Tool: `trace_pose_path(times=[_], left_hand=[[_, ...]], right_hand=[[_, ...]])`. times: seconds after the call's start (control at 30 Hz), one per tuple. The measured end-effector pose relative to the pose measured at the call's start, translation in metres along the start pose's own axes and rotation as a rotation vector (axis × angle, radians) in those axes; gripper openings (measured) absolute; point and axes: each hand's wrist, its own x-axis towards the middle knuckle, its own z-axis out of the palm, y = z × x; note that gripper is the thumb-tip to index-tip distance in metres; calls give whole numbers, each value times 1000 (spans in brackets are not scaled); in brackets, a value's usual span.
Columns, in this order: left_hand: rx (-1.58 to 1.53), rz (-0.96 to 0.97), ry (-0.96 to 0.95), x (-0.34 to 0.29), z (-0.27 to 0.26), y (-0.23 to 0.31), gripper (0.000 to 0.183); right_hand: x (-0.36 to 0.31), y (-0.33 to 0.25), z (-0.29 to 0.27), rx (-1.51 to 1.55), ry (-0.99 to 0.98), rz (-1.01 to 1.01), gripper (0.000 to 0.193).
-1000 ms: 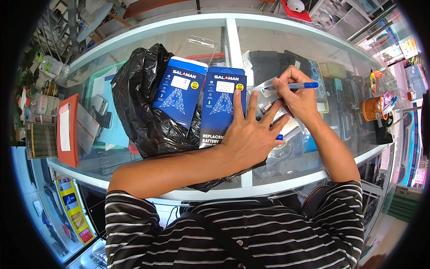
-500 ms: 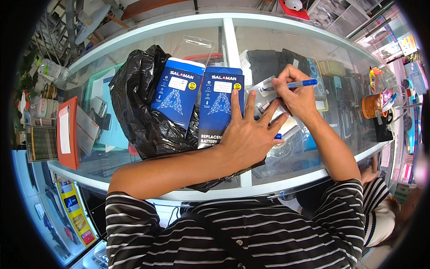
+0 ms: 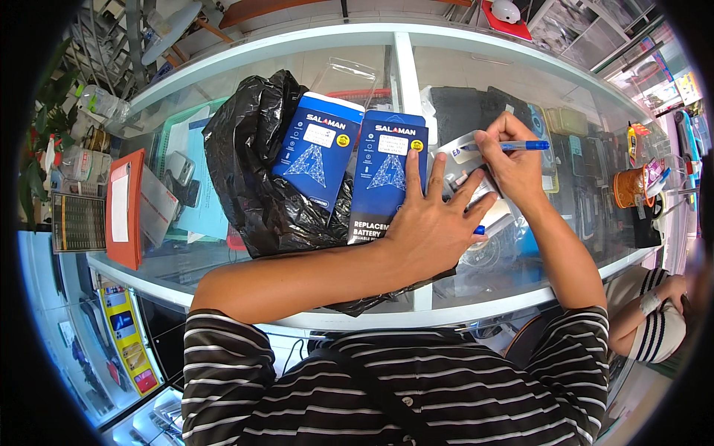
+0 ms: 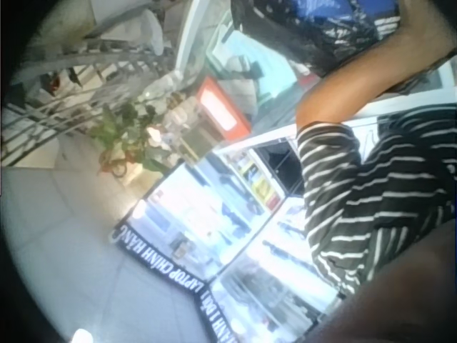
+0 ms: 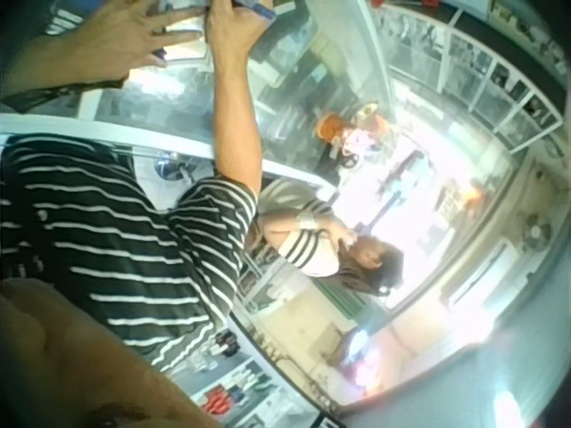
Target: The person removes two blue replacement battery boxes from a black plastic bag, writes on the boxes with a blue pen, and places them on a workbench. The person then opens one box, removes a battery, and peels a protective film from the battery.
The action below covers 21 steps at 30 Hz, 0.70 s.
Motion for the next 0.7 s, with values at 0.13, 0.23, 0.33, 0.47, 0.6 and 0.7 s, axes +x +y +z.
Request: trace_pose_path(times=[0.13,0.23,0.33,0.47,0.6,0.7], left_hand=[[-9,-2,-2,0,1,0,53],[-17,0,-2,0,2,-1,52],[-18,0,-5,0,1,-1,53],[-10,2,-10,0,0,-1,53],[-6,2,-11,0,0,-1,53],[-5,-2,-9,0,0,0,53]], right_hand=[[0,-1,0,-1,-9,9,19],[0,0,0,9,-10,9,19],[0,1,0,21,-5,7,19],[0,1,1,21,5,0,19],[-1,1,1,24,4,6,20],[0,5,-2,-8,-33,-39,22]])
